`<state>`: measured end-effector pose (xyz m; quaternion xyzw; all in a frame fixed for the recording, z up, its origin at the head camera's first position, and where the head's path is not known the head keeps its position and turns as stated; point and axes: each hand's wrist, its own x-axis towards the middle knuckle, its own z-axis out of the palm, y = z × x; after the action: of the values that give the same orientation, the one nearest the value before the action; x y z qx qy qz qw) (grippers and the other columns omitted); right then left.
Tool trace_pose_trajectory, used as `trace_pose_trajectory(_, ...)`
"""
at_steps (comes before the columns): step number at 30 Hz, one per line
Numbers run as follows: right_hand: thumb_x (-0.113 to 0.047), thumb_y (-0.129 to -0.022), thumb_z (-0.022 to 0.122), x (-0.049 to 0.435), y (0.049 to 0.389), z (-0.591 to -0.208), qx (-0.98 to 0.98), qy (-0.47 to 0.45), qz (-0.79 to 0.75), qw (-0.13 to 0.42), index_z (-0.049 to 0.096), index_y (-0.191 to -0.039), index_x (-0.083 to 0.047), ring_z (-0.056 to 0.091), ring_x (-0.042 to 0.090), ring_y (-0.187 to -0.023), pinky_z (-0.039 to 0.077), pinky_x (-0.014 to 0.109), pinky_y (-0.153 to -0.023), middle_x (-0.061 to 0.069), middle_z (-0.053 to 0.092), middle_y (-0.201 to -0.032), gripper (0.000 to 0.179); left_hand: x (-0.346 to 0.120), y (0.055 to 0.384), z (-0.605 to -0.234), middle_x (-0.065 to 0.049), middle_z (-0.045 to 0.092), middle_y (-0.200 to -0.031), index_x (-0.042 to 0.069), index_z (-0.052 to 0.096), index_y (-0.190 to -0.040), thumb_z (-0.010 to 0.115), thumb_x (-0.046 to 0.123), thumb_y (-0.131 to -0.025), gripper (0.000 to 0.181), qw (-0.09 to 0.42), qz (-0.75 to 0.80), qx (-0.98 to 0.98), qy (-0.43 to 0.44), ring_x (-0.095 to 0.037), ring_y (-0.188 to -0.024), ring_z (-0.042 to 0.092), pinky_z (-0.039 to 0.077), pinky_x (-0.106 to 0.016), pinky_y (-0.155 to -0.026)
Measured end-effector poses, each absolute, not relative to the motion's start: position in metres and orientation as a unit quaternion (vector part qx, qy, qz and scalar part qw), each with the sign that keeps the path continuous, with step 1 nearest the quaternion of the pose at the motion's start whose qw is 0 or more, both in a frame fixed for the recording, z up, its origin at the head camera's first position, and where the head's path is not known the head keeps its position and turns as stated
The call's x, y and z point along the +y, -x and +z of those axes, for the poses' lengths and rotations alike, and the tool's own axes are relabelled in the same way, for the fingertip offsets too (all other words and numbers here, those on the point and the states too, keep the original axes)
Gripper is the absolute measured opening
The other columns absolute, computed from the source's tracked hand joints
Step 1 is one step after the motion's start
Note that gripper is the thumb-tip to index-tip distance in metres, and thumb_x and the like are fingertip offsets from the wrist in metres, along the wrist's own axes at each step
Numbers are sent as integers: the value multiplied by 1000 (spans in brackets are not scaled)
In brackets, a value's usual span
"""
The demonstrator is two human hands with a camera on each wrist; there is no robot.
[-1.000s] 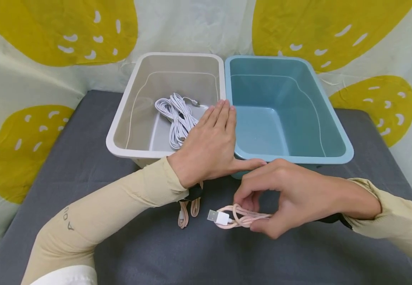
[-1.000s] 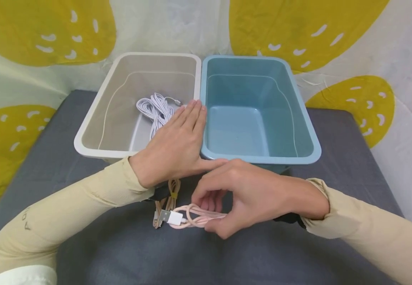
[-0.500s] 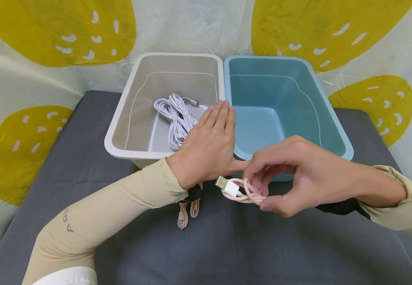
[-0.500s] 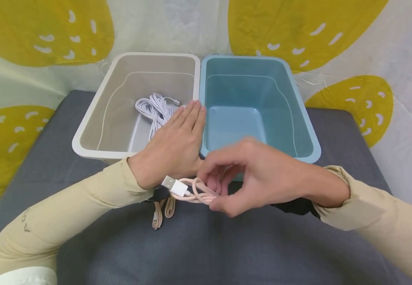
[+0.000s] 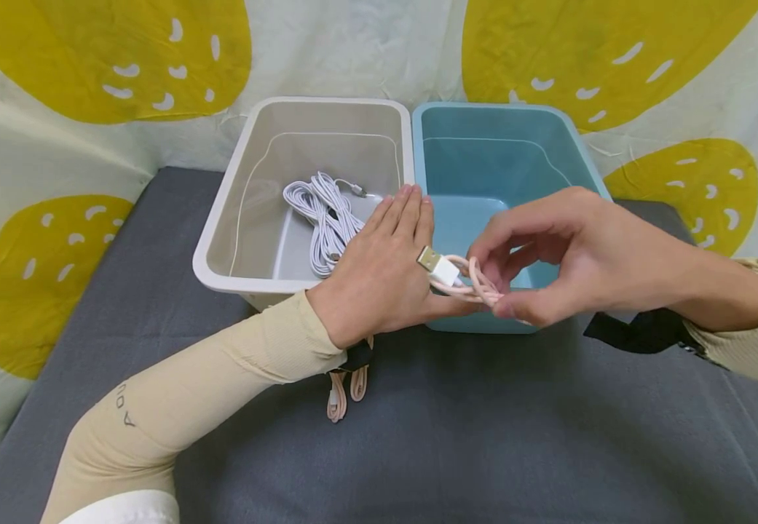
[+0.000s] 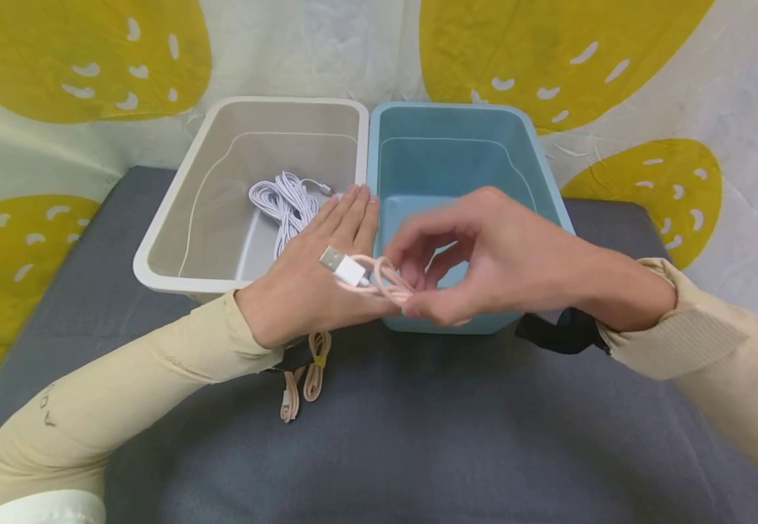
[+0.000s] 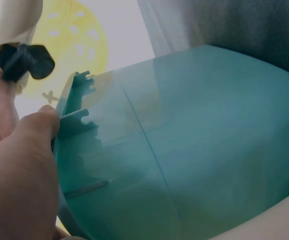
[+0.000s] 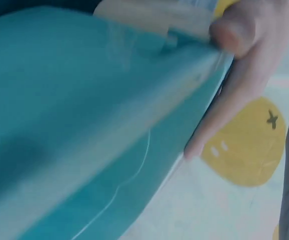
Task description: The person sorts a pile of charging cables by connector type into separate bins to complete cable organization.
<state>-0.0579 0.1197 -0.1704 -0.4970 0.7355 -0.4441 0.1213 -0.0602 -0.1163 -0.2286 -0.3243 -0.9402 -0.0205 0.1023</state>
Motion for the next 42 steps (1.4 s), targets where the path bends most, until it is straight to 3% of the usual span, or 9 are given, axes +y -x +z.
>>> trace_pose_trajectory(3, 15, -75, 82, 122, 65, -165, 766, 465, -430, 111, 73, -111, -7, 69, 15, -83, 64, 28, -83, 2, 70, -93, 43, -115, 60, -229, -24, 38, -165, -7, 35, -157, 46, 93, -82, 125, 104, -24, -942, 319, -36, -159, 31, 27, -46, -132)
trace_pose_trajectory(8, 18, -74, 81, 123, 75, -155, 799, 407, -432, 100, 74, -107, -5, 67, 18, -79, 64, 26, -80, 8, 69, -92, 41, -115, 61, -229, -25, 35, -166, -7, 31, -159, 48, 94, -79, 129, 94, -47, -945, 310, -36, -159, 31, 27, -45, -132)
trace_pose_trajectory(13, 23, -77, 75, 123, 90, -148, 772, 392, -487, 110, 71, -107, 4, 64, 22, -69, 60, 27, -63, 15, 66, -88, 36, -115, 62, -230, -25, 34, -166, -7, 30, -159, 48, 94, -80, 129, 95, -44, -945, 310, -35, -159, 32, 29, -46, -131)
trace_pose_trajectory(18, 22, -79, 74, 123, 108, -143, 777, 391, -486, 90, 71, -107, 7, 64, 21, -69, 58, 27, -53, 13, 67, -85, 32, -115, 63, -231, -25, 36, -166, -7, 32, -159, 47, 94, -80, 129, 104, -39, -945, 308, -35, -158, 33, 29, -46, -131)
trace_pose_trajectory(28, 1, -86, 81, 123, 131, -141, 872, 305, -382, 2, 76, -109, -7, 68, 13, -81, 59, 14, -64, 0, 72, -88, 25, -114, 63, -230, -25, 35, -166, -7, 31, -159, 44, 95, -81, 129, 108, -27, -945, 308, -35, -159, 33, 29, -46, -132)
trace_pose_trajectory(33, -5, -88, 80, 130, 146, -149, 879, 271, -393, -2, 75, -111, -11, 66, 11, -80, 57, 11, -69, -5, 74, -90, 24, -113, 62, -230, -25, 36, -166, -7, 31, -159, 43, 95, -80, 130, 113, -24, -944, 308, -35, -158, 33, 29, -45, -132)
trace_pose_trajectory(42, -11, -90, 80, 141, 164, -163, 882, 231, -410, 12, 74, -111, -8, 64, 12, -75, 53, 13, -68, -3, 73, -88, 22, -112, 62, -231, -25, 38, -165, -7, 33, -158, 43, 96, -79, 130, 124, -14, -942, 311, -35, -158, 34, 28, -44, -132)
